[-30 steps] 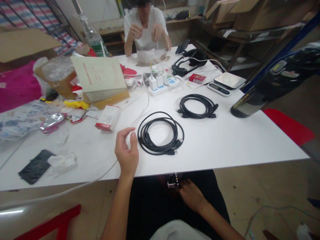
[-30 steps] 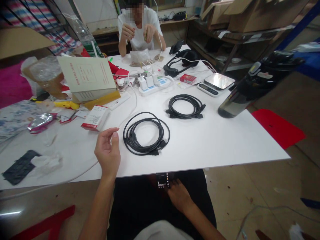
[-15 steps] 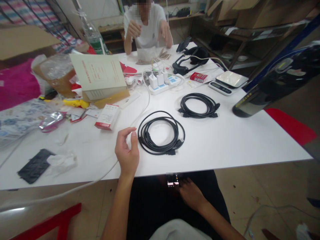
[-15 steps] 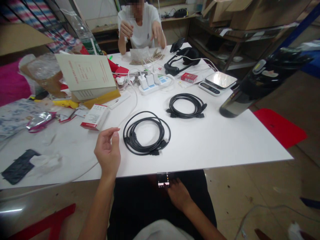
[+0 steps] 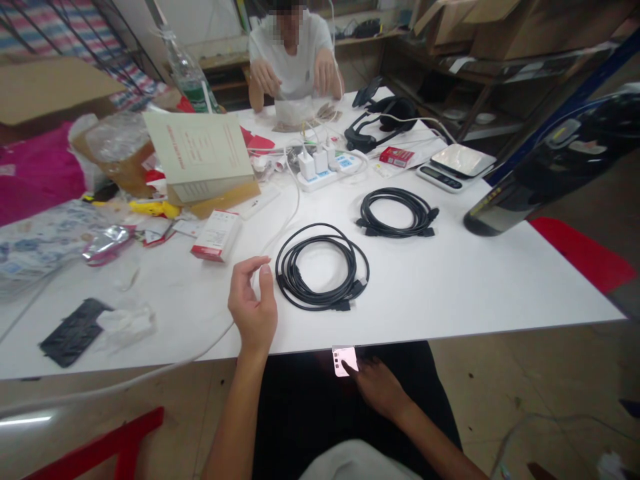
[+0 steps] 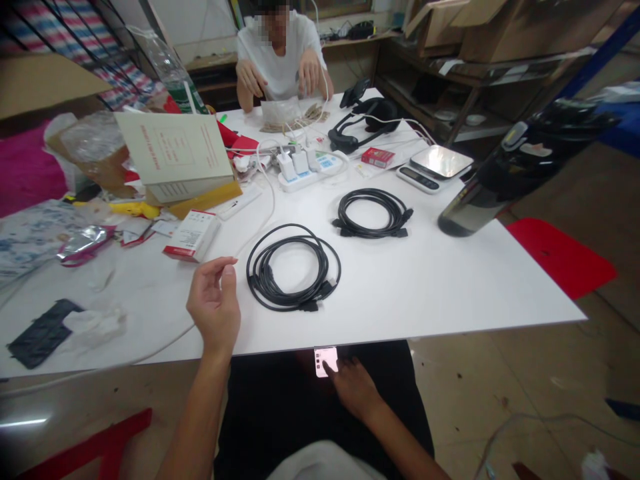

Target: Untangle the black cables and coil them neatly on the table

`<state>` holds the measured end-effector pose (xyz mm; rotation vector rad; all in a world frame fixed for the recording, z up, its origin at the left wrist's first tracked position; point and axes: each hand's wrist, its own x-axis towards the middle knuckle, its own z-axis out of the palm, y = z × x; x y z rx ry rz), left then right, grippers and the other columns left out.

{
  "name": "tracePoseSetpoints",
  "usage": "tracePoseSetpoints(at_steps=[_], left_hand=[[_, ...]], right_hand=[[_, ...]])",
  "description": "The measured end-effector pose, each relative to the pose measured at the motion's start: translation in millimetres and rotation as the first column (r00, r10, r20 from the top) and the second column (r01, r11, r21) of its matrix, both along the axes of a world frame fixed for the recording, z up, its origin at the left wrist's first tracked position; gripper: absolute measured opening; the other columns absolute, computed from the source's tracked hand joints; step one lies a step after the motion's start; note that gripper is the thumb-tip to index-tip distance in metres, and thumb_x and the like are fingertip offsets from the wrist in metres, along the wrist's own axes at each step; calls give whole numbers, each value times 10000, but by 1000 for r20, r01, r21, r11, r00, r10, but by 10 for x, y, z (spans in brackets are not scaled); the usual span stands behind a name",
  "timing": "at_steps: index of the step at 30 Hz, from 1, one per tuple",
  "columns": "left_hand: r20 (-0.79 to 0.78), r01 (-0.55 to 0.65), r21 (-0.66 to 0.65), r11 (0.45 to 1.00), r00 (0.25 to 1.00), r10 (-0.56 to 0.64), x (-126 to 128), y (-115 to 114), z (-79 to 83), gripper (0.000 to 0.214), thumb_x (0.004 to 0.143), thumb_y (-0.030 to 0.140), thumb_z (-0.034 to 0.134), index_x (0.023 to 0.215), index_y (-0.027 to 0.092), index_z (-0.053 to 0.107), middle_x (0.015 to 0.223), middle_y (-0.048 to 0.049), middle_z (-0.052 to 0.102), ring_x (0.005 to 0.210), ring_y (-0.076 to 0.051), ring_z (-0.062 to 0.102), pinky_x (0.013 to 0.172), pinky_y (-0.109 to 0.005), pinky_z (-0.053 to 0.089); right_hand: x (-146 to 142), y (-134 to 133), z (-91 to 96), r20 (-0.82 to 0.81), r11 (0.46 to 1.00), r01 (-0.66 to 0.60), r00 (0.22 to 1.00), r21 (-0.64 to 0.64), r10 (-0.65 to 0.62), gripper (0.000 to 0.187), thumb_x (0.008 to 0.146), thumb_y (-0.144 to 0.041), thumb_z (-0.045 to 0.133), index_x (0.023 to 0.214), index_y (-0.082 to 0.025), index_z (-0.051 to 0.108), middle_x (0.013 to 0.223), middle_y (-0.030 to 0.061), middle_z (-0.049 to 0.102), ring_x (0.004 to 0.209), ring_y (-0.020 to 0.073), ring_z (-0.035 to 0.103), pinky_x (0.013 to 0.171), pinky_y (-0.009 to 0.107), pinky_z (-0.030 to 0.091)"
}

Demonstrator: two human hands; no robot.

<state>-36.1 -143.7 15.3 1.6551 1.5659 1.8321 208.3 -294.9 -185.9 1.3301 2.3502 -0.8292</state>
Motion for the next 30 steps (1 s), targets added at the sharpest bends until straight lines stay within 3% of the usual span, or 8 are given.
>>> tracePoseSetpoints(at_steps=[10,24,30], left_hand=[[2,-20,-7,1000,1000,20,-2,1,3,173,1047,347,654,1113,193,697,1086,-80,722,1075,-211,706,1038,-397,562],[-2,-41,-24,999,999,41,-20,8,-18,181,1047,355,657,1110,192,699,1079,-81,729,1055,-207,712,1036,-398,570],[1,-38,-13,999,999,39,-14,13,-16,174,1044,344,663,1115,190,702,1082,-81,732,1061,-205,713,1040,-393,569]], right_hand=[[12,-3,-138,-36,999,24,999,27,-23,695,984,-66,416,1652,-250,474,1453,228,667,1290,346,701,1142,554,494],[-30,74,-118,-18,999,45,999,9,-45,706,983,-75,411,1672,-227,439,1433,230,681,1245,359,720,1092,539,509],[-27,98,-16,-40,998,58,997,-7,-58,683,982,-70,424,1650,-201,477,1425,232,685,1271,361,710,1099,536,533]])
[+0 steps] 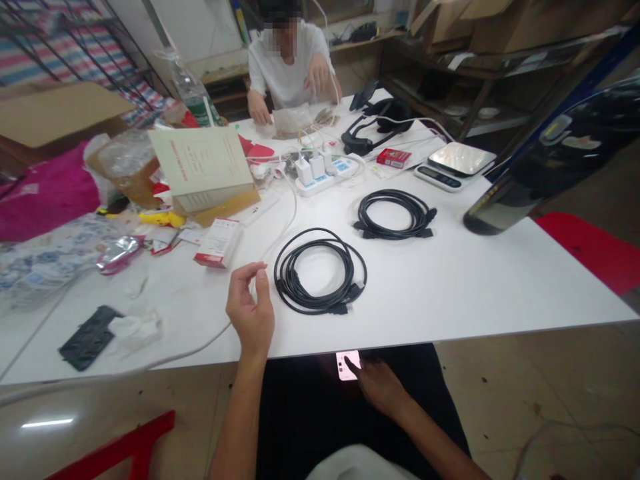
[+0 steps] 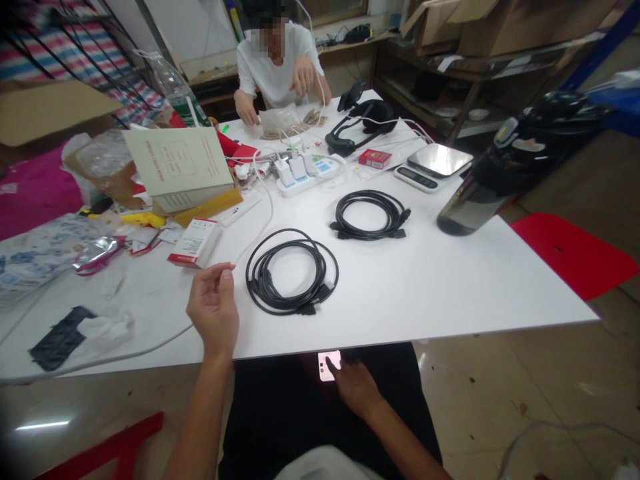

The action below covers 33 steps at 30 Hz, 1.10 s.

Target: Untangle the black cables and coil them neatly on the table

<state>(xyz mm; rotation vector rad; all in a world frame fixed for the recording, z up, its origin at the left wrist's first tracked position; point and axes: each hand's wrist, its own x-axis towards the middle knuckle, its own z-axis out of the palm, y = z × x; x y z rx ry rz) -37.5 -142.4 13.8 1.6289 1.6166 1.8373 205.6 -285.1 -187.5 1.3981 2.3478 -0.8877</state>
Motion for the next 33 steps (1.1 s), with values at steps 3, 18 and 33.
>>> tracePoseSetpoints(at_steps=[3,18,33], left_hand=[[-4,-1,-4,1000,1000,1,4,-4,7,185,1044,357,661,1117,190,698,1085,-83,731,1065,-212,715,1040,-402,573],[-381,278,4,961,888,-255,295,-482,64,207,1009,158,649,1193,236,702,1139,-86,742,1121,-251,706,1008,-473,598],[-383,433,5,902,834,-398,692,-346,235,285,999,98,636,1234,253,684,1144,-85,729,1120,-253,697,983,-463,600]], right_hand=[[12,2,73,-35,999,14,999,31,-13,691,946,-36,448,1611,-206,530,1452,216,672,1280,332,710,1106,486,536],[69,-211,141,24,1000,0,1000,-11,0,521,982,-70,405,1408,-73,704,1345,249,717,1343,372,637,1222,552,381],[89,-198,120,20,1000,15,1000,-8,-14,532,1001,-77,382,1435,-68,690,1373,250,706,1352,371,639,1240,588,386]])
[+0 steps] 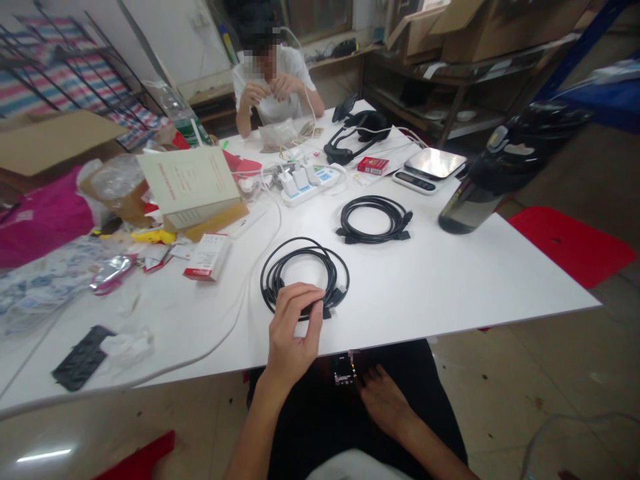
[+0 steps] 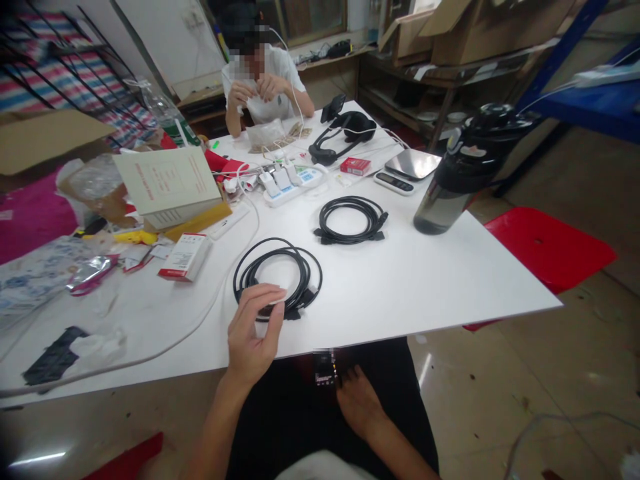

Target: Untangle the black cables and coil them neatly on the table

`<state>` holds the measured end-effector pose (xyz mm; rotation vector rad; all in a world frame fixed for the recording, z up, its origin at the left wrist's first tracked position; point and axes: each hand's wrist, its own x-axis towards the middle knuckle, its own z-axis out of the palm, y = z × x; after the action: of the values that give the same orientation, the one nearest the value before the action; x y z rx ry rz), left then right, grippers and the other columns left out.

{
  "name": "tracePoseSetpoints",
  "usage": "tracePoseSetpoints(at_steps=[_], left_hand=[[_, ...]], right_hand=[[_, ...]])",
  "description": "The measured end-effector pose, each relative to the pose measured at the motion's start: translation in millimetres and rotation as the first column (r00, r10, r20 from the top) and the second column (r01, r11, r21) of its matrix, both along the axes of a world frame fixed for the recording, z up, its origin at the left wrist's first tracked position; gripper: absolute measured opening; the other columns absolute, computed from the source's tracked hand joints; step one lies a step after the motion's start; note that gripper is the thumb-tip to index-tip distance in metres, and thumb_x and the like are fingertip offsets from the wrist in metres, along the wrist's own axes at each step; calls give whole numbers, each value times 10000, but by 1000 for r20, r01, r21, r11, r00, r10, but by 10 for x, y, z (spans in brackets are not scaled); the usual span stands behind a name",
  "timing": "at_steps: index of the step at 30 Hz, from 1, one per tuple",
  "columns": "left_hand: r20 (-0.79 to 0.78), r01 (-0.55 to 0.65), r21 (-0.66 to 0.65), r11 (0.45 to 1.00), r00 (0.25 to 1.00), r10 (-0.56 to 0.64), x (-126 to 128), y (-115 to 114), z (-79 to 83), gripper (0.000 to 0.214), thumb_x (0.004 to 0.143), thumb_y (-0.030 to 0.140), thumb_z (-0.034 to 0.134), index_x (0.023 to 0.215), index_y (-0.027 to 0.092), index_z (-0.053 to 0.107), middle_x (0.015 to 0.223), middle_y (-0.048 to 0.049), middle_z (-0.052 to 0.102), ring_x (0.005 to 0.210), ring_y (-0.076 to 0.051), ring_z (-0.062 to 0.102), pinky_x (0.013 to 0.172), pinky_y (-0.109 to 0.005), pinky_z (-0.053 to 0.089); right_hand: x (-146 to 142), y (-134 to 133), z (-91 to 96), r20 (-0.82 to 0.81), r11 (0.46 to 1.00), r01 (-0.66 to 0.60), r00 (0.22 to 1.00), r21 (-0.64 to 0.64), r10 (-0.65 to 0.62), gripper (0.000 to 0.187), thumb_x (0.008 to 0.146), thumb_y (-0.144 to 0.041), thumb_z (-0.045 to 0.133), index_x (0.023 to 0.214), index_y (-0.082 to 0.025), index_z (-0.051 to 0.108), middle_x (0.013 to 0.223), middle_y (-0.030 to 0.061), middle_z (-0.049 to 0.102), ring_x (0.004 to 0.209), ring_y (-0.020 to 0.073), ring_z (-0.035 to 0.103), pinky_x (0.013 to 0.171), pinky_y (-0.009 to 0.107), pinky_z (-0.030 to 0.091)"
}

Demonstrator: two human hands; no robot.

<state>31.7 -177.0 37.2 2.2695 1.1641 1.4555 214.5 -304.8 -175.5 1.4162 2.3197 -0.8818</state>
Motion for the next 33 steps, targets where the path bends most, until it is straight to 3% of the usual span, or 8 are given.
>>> tracePoseSetpoints(at_steps=[7,10,13,16,18,22,28,33], left_hand=[[-191,185,-108,977,960,-203,554,747,345,277,1057,221,593,1332,218,629,1314,-115,690,1278,-266,632,1150,-458,493],[-438,178,-213,961,862,-257,847,1161,370,487,1036,359,654,1473,181,533,1453,-165,605,1371,-331,553,1185,-509,443],[-639,108,-337,935,703,-312,1071,1509,313,760,917,514,796,1501,125,504,1496,-225,555,1411,-417,501,1173,-548,423],[-713,121,-419,900,570,-409,1194,1737,228,551,940,485,767,1333,127,623,1353,-200,653,1311,-390,581,1102,-484,452],[-702,155,-448,880,549,-454,1225,1818,192,310,999,373,688,1220,157,666,1251,-154,707,1195,-325,645,1011,-407,474],[-614,221,-502,836,589,-525,1206,1862,233,126,1006,296,651,1028,180,694,1066,-91,742,992,-253,672,822,-325,447],[-348,368,-516,774,735,-581,1129,1883,499,328,1053,366,558,807,179,669,797,-25,687,752,-176,597,714,-289,389],[-200,334,-406,850,876,-440,1135,1961,684,373,1064,351,533,769,175,677,692,4,617,689,-153,553,696,-281,384]], right_hand=[[7,13,-12,35,997,-41,998,-71,43,547,1025,-125,368,1488,-45,648,1433,265,670,1428,379,583,1284,584,322],[6,21,-13,10,997,-23,1000,-67,24,554,1020,-112,352,1476,-33,655,1443,270,661,1426,388,582,1284,590,319],[4,33,-30,-29,999,15,999,-47,-17,569,1000,-101,376,1507,-52,631,1419,264,677,1395,395,607,1263,606,353],[-2,63,-30,-68,998,59,996,-23,-60,629,976,-87,406,1590,-85,547,1462,256,652,1389,394,615,1249,614,377],[-6,91,-11,-89,997,78,993,-20,-79,651,973,-84,402,1614,-98,517,1485,254,637,1387,390,620,1243,610,393],[-14,134,14,-138,994,107,985,-14,-108,665,961,-82,412,1617,-117,513,1449,239,666,1347,375,653,1213,588,443],[-6,155,40,-187,991,130,975,29,-123,642,947,-63,407,1569,-98,560,1360,239,711,1232,368,716,1103,547,533],[23,164,156,-220,984,177,961,34,-165,551,969,-101,436,1480,-139,639,1274,197,755,1134,308,756,1012,408,565]])
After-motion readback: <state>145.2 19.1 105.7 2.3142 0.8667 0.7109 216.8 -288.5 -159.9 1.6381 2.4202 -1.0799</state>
